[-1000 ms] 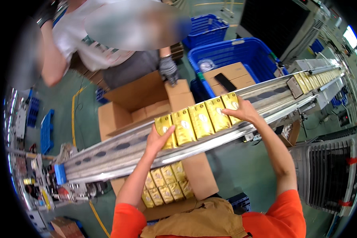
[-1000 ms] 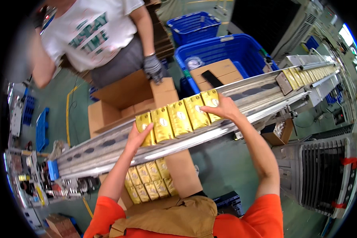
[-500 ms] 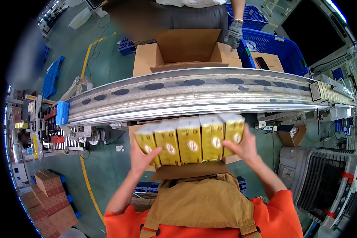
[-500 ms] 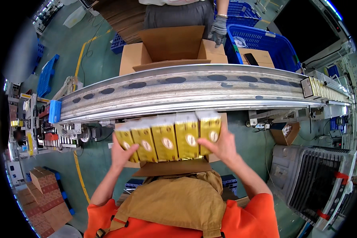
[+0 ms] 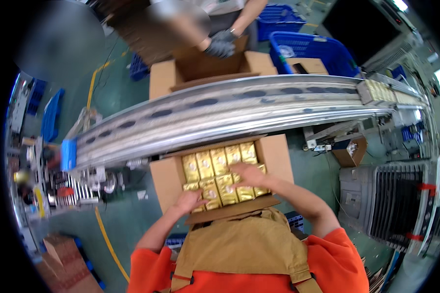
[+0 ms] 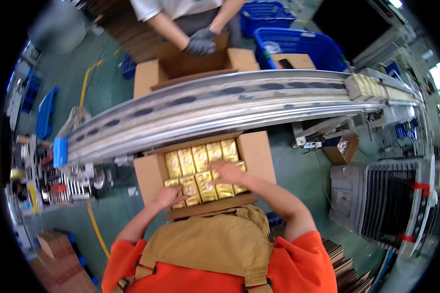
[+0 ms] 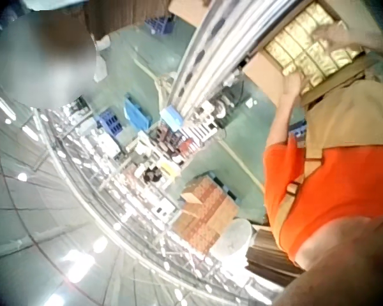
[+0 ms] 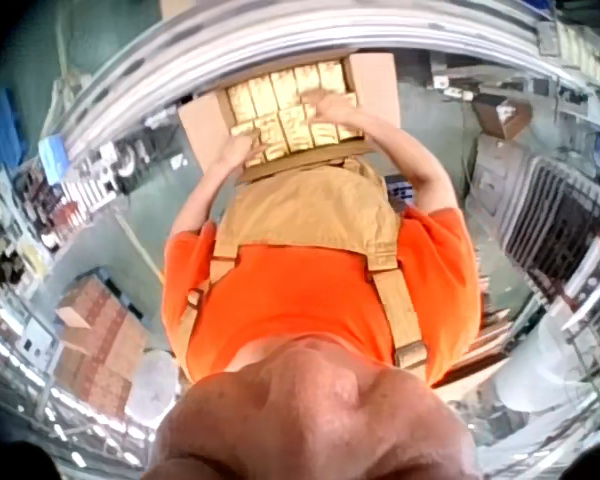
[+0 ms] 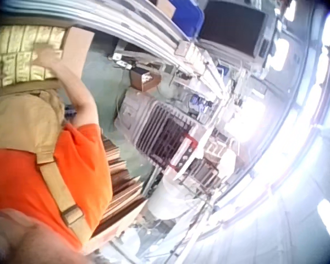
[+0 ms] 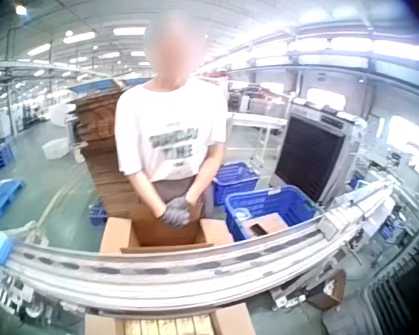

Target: The person picks up gold-colored packages from a conveyor belt and arranges them into a cardboard box before moving the filled box to a nearby packing machine.

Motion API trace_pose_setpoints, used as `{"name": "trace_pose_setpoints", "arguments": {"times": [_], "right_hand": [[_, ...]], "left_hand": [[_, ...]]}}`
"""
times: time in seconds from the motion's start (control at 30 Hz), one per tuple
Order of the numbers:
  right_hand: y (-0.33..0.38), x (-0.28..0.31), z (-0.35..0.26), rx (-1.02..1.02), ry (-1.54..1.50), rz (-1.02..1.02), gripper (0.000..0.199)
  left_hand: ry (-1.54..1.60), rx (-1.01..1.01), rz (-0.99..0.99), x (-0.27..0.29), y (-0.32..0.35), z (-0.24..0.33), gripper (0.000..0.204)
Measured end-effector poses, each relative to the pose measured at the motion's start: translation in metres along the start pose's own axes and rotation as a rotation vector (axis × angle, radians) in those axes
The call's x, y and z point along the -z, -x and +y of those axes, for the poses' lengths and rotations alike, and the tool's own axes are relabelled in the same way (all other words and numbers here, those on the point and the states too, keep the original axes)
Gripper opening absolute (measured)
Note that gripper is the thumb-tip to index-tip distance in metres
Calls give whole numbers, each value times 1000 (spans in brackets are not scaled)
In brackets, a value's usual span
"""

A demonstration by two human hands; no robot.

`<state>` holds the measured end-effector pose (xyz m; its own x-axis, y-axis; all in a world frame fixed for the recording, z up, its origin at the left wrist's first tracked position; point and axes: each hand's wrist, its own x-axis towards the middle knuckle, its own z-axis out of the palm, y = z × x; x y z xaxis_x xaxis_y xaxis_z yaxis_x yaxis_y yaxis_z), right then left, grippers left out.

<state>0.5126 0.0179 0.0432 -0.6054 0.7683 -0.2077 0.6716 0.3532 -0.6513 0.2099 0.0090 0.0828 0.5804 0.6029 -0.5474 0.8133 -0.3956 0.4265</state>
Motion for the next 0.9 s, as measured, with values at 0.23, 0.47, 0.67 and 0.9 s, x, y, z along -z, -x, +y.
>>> {"name": "trace_pose_setpoints", "arguments": {"times": [0.23, 0.47, 0.67, 0.9], "right_hand": [[4, 16, -6, 47, 91, 43, 69], [99, 152, 44, -53, -9, 911, 35], [235, 285, 198, -429, 429, 1414, 20], [341, 409, 334, -762, 897, 1444, 26]], "left_hand": [[53, -54, 151, 47, -14, 37, 38], [249, -329, 604, 125, -82, 146, 15], [303, -272, 831, 163, -156, 200, 9], [199, -152, 883, 158, -205, 212, 12]]}}
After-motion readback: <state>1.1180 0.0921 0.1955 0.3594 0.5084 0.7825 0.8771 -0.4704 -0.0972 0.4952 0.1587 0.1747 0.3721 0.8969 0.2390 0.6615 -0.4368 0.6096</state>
